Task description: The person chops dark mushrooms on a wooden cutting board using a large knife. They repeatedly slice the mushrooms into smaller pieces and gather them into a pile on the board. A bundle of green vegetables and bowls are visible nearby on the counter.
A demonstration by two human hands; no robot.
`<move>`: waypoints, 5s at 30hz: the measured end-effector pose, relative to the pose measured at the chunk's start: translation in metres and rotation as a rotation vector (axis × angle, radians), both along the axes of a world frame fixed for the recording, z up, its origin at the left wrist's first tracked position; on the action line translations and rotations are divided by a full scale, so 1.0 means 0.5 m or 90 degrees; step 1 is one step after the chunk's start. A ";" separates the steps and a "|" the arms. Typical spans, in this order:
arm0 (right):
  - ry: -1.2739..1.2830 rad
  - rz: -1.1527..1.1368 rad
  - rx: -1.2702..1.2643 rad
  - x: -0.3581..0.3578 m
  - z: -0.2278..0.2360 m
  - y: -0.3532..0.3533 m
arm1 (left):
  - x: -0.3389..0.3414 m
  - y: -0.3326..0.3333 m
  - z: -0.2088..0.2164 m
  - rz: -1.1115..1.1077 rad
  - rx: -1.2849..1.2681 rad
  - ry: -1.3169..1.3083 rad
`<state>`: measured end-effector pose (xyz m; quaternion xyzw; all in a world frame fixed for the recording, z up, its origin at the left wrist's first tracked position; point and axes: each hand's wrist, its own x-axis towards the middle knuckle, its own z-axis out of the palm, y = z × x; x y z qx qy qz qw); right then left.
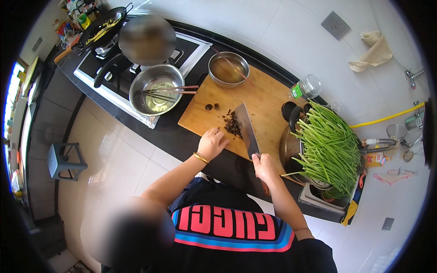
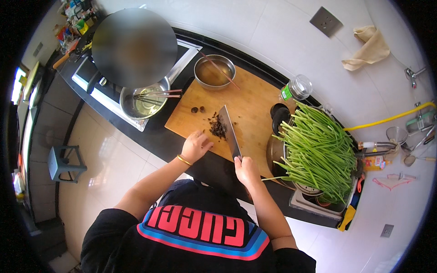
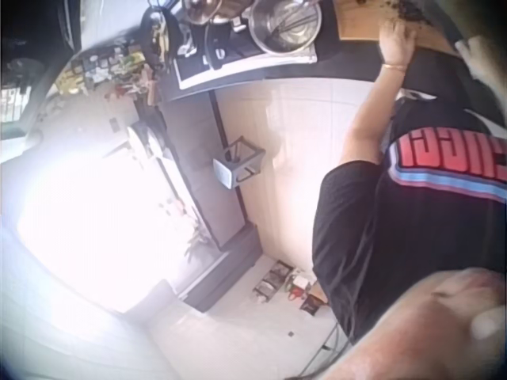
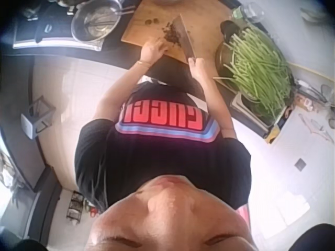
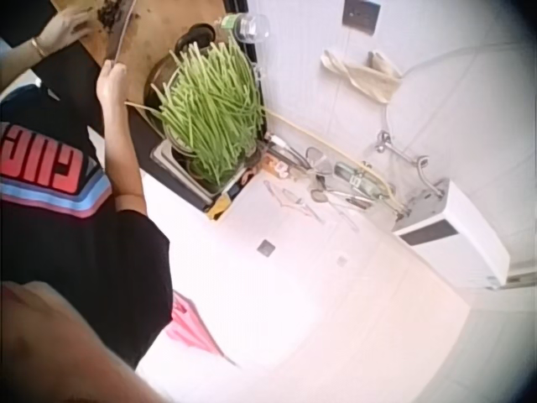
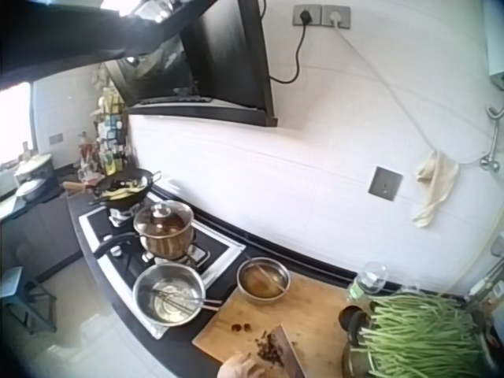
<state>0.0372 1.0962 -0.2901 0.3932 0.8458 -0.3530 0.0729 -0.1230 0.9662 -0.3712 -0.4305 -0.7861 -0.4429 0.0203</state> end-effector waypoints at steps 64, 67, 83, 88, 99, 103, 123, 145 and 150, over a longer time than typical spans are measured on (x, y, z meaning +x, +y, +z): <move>-0.027 0.159 0.071 -0.042 -0.016 -0.053 | -0.095 -0.017 -0.041 0.208 -0.028 -0.145; -0.025 0.167 0.068 -0.045 -0.029 -0.063 | -0.087 -0.020 -0.029 0.171 -0.012 -0.154; 0.003 0.168 0.052 -0.042 -0.016 -0.063 | -0.068 -0.039 -0.049 0.116 0.047 -0.096; 0.016 0.209 0.089 -0.055 -0.001 -0.069 | -0.066 -0.029 -0.045 0.158 0.037 -0.157; 0.000 0.239 0.125 -0.072 -0.054 -0.074 | -0.065 -0.019 -0.048 0.187 0.026 -0.127; 0.020 0.214 0.108 -0.079 -0.065 -0.070 | -0.064 -0.018 -0.044 0.196 0.029 -0.153; 0.032 0.257 0.123 -0.073 -0.062 -0.080 | -0.043 -0.018 -0.030 0.249 0.036 -0.221; 0.008 0.233 0.073 -0.055 -0.037 -0.070 | -0.053 -0.020 -0.035 0.266 -0.030 -0.214; 0.000 0.241 0.082 -0.082 -0.044 -0.083 | -0.059 -0.020 -0.026 0.230 -0.045 -0.213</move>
